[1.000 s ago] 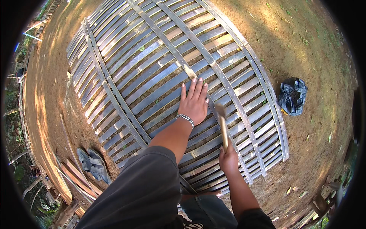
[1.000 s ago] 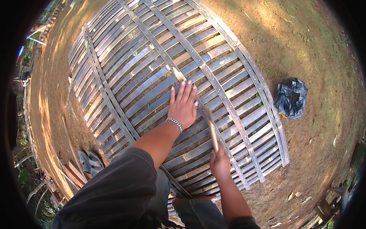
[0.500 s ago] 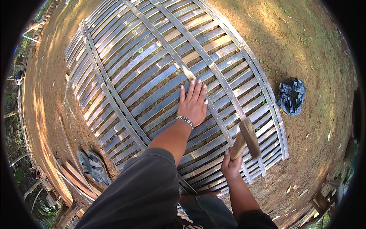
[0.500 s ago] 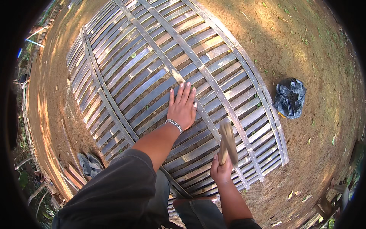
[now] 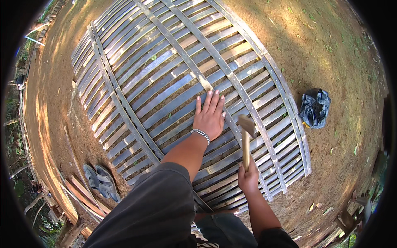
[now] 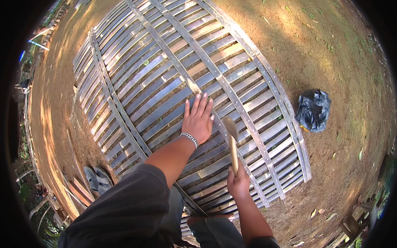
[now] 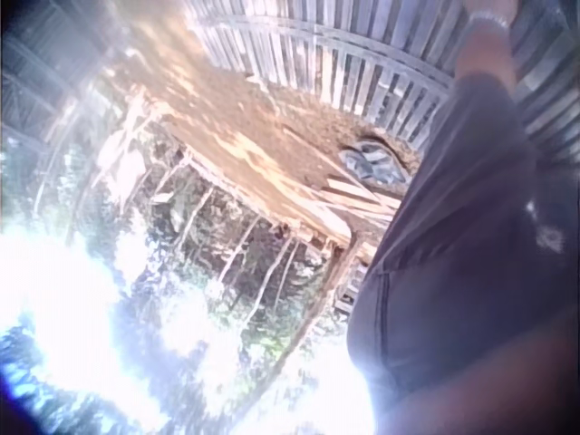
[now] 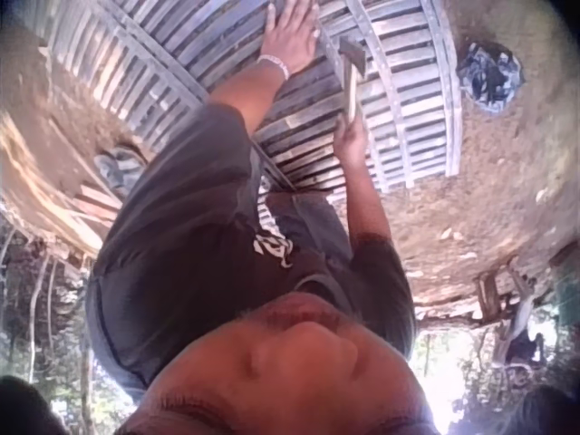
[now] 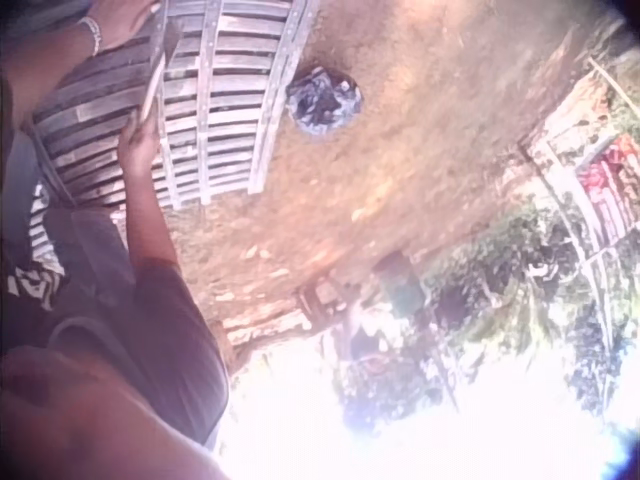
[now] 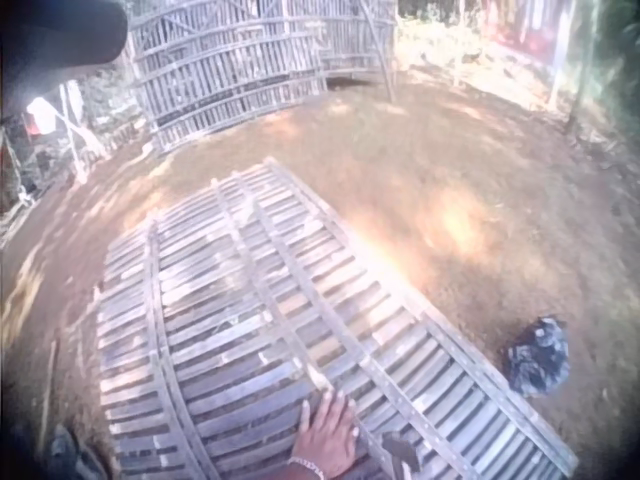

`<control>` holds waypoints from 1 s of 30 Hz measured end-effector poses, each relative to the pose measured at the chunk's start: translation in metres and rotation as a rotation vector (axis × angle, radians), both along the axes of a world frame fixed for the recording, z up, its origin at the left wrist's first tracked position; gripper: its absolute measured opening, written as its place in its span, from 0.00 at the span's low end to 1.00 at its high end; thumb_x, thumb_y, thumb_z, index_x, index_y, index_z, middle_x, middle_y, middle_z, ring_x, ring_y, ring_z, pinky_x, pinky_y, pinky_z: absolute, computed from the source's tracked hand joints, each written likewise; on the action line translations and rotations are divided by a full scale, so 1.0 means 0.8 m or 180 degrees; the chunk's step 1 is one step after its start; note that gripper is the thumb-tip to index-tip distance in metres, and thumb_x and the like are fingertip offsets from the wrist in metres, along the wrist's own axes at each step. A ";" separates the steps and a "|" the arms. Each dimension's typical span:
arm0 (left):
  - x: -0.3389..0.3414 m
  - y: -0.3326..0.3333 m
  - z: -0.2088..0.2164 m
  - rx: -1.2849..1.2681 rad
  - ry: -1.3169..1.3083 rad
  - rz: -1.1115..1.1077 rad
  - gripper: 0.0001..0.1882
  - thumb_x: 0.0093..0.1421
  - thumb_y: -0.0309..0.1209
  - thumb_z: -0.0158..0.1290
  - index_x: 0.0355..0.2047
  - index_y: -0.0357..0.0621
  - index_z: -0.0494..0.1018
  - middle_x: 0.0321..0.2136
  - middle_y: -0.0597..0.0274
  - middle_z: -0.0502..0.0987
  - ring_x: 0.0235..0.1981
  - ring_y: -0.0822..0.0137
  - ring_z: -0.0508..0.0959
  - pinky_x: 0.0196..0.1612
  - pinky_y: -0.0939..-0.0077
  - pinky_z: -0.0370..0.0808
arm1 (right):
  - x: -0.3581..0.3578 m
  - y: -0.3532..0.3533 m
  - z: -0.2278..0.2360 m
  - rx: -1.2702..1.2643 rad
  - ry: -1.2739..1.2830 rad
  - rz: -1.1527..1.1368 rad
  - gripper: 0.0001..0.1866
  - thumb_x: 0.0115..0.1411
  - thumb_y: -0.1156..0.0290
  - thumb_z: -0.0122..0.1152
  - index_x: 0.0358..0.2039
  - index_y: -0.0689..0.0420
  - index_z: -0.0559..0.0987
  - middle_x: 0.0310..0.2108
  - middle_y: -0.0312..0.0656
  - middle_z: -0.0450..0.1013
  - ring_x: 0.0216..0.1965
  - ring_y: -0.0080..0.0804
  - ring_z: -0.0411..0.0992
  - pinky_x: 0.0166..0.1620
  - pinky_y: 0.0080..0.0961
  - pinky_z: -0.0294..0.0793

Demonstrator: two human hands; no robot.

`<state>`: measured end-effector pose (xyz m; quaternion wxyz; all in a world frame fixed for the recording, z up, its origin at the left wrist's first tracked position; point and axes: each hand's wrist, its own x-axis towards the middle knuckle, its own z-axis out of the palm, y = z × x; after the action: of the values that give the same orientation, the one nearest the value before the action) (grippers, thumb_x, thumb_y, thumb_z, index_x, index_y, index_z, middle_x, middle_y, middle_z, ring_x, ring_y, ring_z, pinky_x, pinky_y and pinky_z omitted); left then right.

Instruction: The person hammers nails into a curved wooden slat structure using a hammer. They retrieve nails from a black plastic bag and secure the slats in place, moving along the structure as they work.

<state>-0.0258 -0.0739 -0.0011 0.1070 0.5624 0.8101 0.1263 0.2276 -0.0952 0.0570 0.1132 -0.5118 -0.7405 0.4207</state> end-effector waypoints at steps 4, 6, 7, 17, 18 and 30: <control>-0.003 0.005 0.005 -0.0075 -0.0028 0.0025 0.30 0.70 0.40 0.43 0.70 0.45 0.61 0.75 0.54 0.51 0.76 0.54 0.48 0.76 0.42 0.39 | 0.010 -0.010 -0.005 -0.0397 -0.0673 0.0195 0.24 0.64 0.74 0.59 0.61 0.56 0.70 0.34 0.63 0.78 0.34 0.67 0.78 0.36 0.54 0.79; 0.001 0.001 0.003 -0.0134 -0.0039 0.0001 0.30 0.70 0.39 0.42 0.70 0.45 0.60 0.75 0.54 0.51 0.76 0.53 0.48 0.76 0.42 0.39 | 0.010 -0.002 -0.001 -0.0407 -0.0752 0.0335 0.25 0.63 0.76 0.59 0.62 0.56 0.69 0.36 0.63 0.78 0.35 0.66 0.79 0.37 0.54 0.79; 0.004 -0.002 0.005 -0.0192 -0.0038 -0.0010 0.30 0.71 0.39 0.42 0.70 0.45 0.60 0.75 0.54 0.51 0.76 0.53 0.48 0.76 0.42 0.39 | 0.016 -0.004 -0.003 -0.0262 -0.0507 0.0241 0.26 0.63 0.75 0.59 0.62 0.55 0.69 0.37 0.63 0.78 0.35 0.66 0.78 0.37 0.55 0.79; 0.001 0.011 0.008 -0.0295 0.0137 -0.0053 0.31 0.71 0.37 0.38 0.72 0.40 0.56 0.76 0.49 0.49 0.77 0.49 0.44 0.76 0.43 0.35 | 0.089 0.009 0.032 -0.0664 -0.0260 0.0027 0.27 0.63 0.74 0.61 0.63 0.52 0.71 0.39 0.61 0.79 0.37 0.62 0.79 0.42 0.49 0.80; 0.001 0.009 0.006 -0.0291 0.0176 -0.0059 0.31 0.70 0.37 0.38 0.72 0.40 0.56 0.75 0.48 0.49 0.77 0.49 0.44 0.75 0.43 0.35 | 0.114 0.008 0.043 -0.0848 -0.0349 -0.0074 0.26 0.63 0.73 0.60 0.62 0.52 0.71 0.39 0.61 0.79 0.37 0.61 0.80 0.42 0.48 0.80; 0.009 0.034 0.021 -0.0947 0.0397 0.0009 0.34 0.73 0.39 0.37 0.75 0.40 0.46 0.77 0.47 0.43 0.78 0.48 0.40 0.75 0.41 0.38 | 0.516 -0.292 0.268 -0.1967 -0.2258 -0.1484 0.30 0.62 0.73 0.55 0.66 0.56 0.66 0.36 0.63 0.77 0.40 0.64 0.78 0.42 0.53 0.78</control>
<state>-0.0184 -0.0464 0.0160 0.1385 0.5460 0.8257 -0.0302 0.6406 -0.3285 0.2717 -0.2101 -0.7835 -0.4411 0.3839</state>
